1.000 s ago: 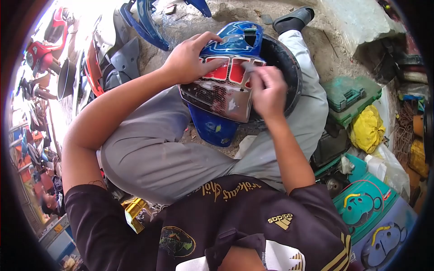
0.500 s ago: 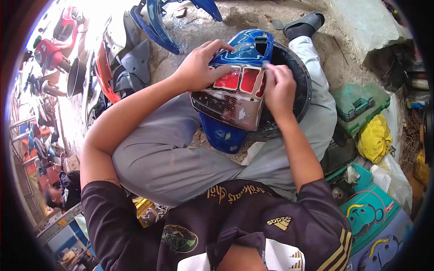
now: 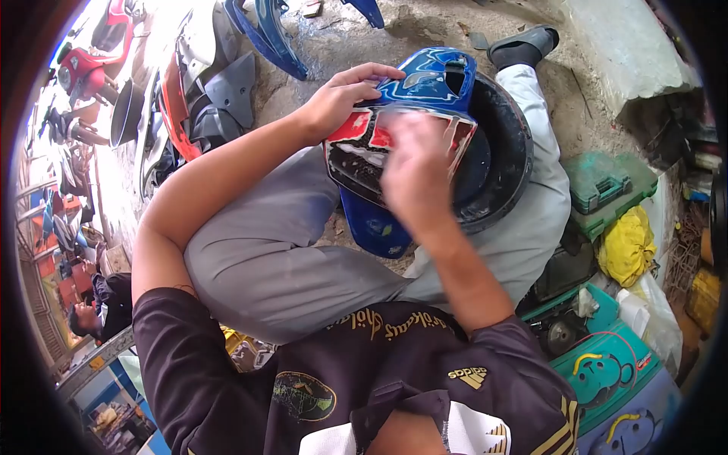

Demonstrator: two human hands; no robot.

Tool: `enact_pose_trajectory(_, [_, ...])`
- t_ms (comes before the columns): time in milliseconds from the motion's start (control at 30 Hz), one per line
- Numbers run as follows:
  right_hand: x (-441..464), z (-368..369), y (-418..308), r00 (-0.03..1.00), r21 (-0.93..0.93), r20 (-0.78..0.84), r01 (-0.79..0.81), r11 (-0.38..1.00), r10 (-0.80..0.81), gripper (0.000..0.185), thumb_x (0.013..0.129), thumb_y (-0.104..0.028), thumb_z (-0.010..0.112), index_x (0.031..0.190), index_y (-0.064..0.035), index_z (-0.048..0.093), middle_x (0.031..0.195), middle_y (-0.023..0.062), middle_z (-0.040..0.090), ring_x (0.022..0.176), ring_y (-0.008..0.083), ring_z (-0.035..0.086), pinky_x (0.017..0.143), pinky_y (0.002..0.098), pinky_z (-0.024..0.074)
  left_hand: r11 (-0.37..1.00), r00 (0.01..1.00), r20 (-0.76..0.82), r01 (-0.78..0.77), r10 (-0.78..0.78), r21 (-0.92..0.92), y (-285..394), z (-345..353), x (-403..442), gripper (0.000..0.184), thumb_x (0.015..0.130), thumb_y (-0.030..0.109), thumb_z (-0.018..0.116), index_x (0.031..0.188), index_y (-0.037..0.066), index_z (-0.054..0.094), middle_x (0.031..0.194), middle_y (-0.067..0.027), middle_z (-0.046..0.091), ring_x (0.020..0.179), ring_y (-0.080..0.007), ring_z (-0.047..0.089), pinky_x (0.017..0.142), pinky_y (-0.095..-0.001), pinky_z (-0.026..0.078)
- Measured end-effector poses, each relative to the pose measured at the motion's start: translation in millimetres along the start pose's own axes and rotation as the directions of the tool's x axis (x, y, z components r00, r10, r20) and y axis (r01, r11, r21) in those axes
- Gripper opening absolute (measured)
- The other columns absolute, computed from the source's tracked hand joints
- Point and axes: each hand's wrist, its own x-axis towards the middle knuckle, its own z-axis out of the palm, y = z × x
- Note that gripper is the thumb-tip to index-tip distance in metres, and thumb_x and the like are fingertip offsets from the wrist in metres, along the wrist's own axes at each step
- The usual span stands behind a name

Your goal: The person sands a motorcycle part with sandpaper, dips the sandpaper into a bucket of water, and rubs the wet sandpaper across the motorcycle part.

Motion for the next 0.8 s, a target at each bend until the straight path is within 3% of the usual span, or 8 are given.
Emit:
enact_pose_trajectory(100, [-13.4,6.7,-23.4,0.993,0.112,0.106,0.039,0.993,-0.051,0.030,0.090,0.009,0.061,0.116,0.0010,0.075,0.111,0.0191,0.066,0.108,0.0384,0.066,0.100,0.0501,0.0519,0.987,0.998,0.039,0.053,-0.047,-0.149,0.8,-3.5,-0.5,0.049,0.106,0.004,0.044,0.153,0.001,0.059,0.149,-0.0119,0.063,0.132,-0.0182,0.064,0.118,-0.0332,0.049])
enact_pose_trajectory(167, [-0.2,-8.9,18.8,1.000,-0.017,-0.008,-0.012,1.000,0.012,0.029,0.091,0.008,0.060,0.113,0.0013,0.077,0.110,0.0183,0.067,0.108,0.0378,0.066,0.098,0.0491,0.0524,0.950,0.996,0.048,0.091,-0.080,-0.298,-5.6,-3.9,2.0,0.047,0.109,0.006,0.044,0.153,0.001,0.059,0.147,-0.0122,0.063,0.132,-0.0181,0.064,0.118,-0.0334,0.050])
enact_pose_trajectory(233, [6.4,-19.4,84.6,0.949,-0.082,-0.103,-0.306,0.948,0.298,0.029,0.091,0.008,0.061,0.114,0.0019,0.078,0.109,0.0182,0.068,0.108,0.0376,0.066,0.098,0.0493,0.0529,0.958,0.996,0.028,0.089,-0.084,-0.271,-3.3,-1.1,-2.7,0.045,0.110,0.007,0.045,0.152,0.001,0.058,0.146,-0.0125,0.064,0.132,-0.0179,0.064,0.118,-0.0337,0.051])
enact_pose_trajectory(500, [-10.3,13.2,-21.6,0.981,0.072,0.025,0.192,0.979,-0.194,0.028,0.090,0.004,0.064,0.115,0.0020,0.077,0.115,0.0181,0.070,0.113,0.0380,0.063,0.101,0.0495,0.0511,0.967,0.997,0.017,0.083,-0.082,-0.240,-1.6,1.4,2.8,0.041,0.113,0.009,0.049,0.152,0.001,0.059,0.146,-0.0122,0.064,0.130,-0.0172,0.066,0.118,-0.0339,0.053])
enact_pose_trajectory(600, [18.0,-12.4,48.7,0.997,-0.113,-0.079,-0.014,0.993,0.005,0.021,0.091,0.003,0.064,0.104,-0.0010,0.080,0.111,0.0183,0.071,0.104,0.0371,0.065,0.092,0.0473,0.0537,0.934,0.988,-0.001,0.148,-0.157,-0.325,-2.9,0.1,0.9,0.042,0.115,0.013,0.048,0.154,0.003,0.057,0.151,-0.0133,0.062,0.138,-0.0180,0.061,0.121,-0.0357,0.051])
enact_pose_trajectory(633, [24.3,-19.7,79.3,0.976,-0.055,-0.040,-0.217,0.975,0.215,0.021,0.091,0.003,0.063,0.103,-0.0003,0.080,0.112,0.0184,0.071,0.107,0.0371,0.065,0.095,0.0485,0.0539,0.939,0.990,-0.011,0.127,-0.137,-0.320,-7.6,-1.4,0.0,0.042,0.115,0.013,0.048,0.155,0.003,0.057,0.151,-0.0134,0.062,0.139,-0.0182,0.061,0.120,-0.0356,0.051])
enact_pose_trajectory(700, [33.3,-25.4,81.2,0.980,-0.103,0.011,-0.197,0.975,0.199,0.024,0.090,0.003,0.064,0.107,0.0005,0.079,0.114,0.0184,0.072,0.111,0.0370,0.066,0.101,0.0482,0.0531,0.950,0.996,-0.022,0.075,-0.086,-0.302,-11.2,-4.0,4.5,0.043,0.114,0.014,0.048,0.156,0.004,0.056,0.151,-0.0137,0.061,0.139,-0.0186,0.060,0.119,-0.0354,0.052])
enact_pose_trajectory(800, [32.6,-2.7,15.1,0.987,0.001,0.101,0.121,0.993,-0.121,0.032,0.091,0.006,0.063,0.117,-0.0003,0.080,0.121,0.0157,0.073,0.118,0.0356,0.067,0.108,0.0459,0.0533,0.951,0.994,-0.039,0.089,-0.106,-0.295,-3.2,2.1,1.7,0.046,0.113,0.013,0.048,0.157,0.003,0.054,0.154,-0.0142,0.060,0.142,-0.0196,0.059,0.121,-0.0347,0.050])
